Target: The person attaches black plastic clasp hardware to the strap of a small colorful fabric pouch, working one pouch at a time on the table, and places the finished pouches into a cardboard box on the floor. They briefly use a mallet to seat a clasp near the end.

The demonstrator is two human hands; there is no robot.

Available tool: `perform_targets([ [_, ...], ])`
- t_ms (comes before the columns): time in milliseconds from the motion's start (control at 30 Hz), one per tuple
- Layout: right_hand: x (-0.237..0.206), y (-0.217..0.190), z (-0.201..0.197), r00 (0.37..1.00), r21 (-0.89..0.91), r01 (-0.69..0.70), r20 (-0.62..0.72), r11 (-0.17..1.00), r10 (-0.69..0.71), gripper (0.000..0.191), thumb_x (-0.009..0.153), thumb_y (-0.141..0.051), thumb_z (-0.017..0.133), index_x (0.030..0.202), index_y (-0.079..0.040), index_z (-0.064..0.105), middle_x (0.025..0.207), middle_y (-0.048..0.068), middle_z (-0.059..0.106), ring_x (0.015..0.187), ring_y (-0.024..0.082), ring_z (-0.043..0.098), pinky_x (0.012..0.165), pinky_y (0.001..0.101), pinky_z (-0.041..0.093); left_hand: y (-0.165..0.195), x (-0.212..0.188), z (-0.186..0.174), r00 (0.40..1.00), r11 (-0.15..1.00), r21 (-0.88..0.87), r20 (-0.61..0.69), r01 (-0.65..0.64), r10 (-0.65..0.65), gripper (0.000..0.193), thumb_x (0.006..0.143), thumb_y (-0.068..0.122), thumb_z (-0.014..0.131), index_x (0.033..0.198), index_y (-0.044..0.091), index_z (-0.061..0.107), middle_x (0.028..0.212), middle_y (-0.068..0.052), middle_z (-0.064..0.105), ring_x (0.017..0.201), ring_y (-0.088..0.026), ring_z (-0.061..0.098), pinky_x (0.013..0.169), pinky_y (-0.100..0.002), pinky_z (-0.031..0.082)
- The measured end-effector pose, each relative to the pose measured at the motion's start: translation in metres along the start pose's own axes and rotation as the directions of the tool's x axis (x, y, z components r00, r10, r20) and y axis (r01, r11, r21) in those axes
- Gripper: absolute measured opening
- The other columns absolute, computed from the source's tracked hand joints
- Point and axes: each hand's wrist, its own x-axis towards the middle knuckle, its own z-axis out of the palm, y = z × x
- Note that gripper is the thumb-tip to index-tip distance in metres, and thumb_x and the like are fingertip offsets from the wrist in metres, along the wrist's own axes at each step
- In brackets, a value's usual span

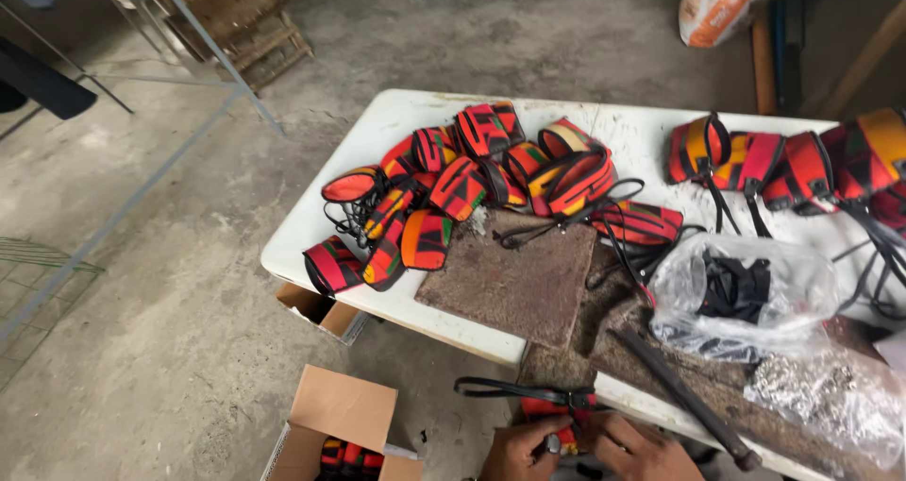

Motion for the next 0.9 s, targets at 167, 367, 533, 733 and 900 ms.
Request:
perform_targets([
  [167, -0.002, 0.027, 0.040, 0.986, 0.346, -0.156, 0.103, 0.925, 0.128, 0.029, 0.082, -0.017, 0.066, 0.110, -0.016, 0.076, 0.120, 0.005, 0.069, 0.115, 0.022, 0.071, 0.093, 0.0318, 0.056, 0.001, 0.018, 0.001, 0.953, 0.954, 0.037, -0.037, -0.299, 0.300, 0.037, 0.087, 0.000, 0.076, 0.124, 0.005, 0.075, 0.103, -0.015, 0.078, 0.100, -0.023, 0.079, 0.086, -0.034, 0.060],
  [367, 0.000, 0.008, 0.029, 0.982, 0.343, -0.042, -0.157, 0.938, 0.102, 0.034, 0.077, -0.023, 0.082, 0.107, -0.010, 0.072, 0.108, 0.009, 0.068, 0.098, 0.029, 0.069, 0.082, 0.0396, 0.058, 0.021, 0.005, -0.002, 0.960, 0.945, 0.203, -0.059, -0.255, 0.272, 0.037, 0.090, 0.002, 0.077, 0.127, 0.003, 0.071, 0.115, -0.018, 0.076, 0.108, -0.022, 0.074, 0.091, -0.031, 0.057],
  [533, -0.005, -0.010, 0.006, 0.937, 0.476, -0.348, 0.175, 0.807, 0.301, 0.049, 0.069, -0.002, 0.073, 0.118, -0.008, 0.074, 0.116, 0.012, 0.072, 0.078, 0.025, 0.074, 0.060, 0.0366, 0.060, 0.055, -0.018, -0.019, 0.997, 0.952, -0.298, 0.055, 0.068, -0.054, 0.038, 0.090, -0.001, 0.066, 0.129, -0.001, 0.064, 0.090, -0.011, 0.064, 0.080, -0.012, 0.062, 0.074, -0.030, 0.056],
  [733, 0.008, -0.004, 0.006, 0.986, 0.368, -0.106, -0.084, 0.924, 0.147, 0.038, 0.078, -0.007, 0.079, 0.116, -0.009, 0.072, 0.119, 0.010, 0.070, 0.089, 0.029, 0.073, 0.068, 0.0379, 0.060, 0.068, -0.002, -0.041, 0.998, 0.722, -0.689, 0.036, 0.065, -0.055, 0.042, 0.094, 0.002, 0.059, 0.135, 0.005, 0.053, 0.107, -0.008, 0.074, 0.098, -0.011, 0.069, 0.088, -0.025, 0.054],
  [900, 0.006, -0.011, 0.011, 0.995, 0.343, -0.070, -0.043, 0.937, 0.090, 0.046, 0.071, -0.001, 0.073, 0.117, -0.003, 0.068, 0.123, 0.014, 0.067, 0.093, 0.034, 0.071, 0.075, 0.0413, 0.059, 0.067, 0.019, -0.018, 0.999, 0.814, -0.579, 0.004, -0.038, 0.050, 0.031, 0.102, 0.012, 0.067, 0.129, -0.002, 0.061, 0.113, -0.005, 0.072, 0.102, -0.010, 0.065, 0.088, -0.027, 0.053],
])
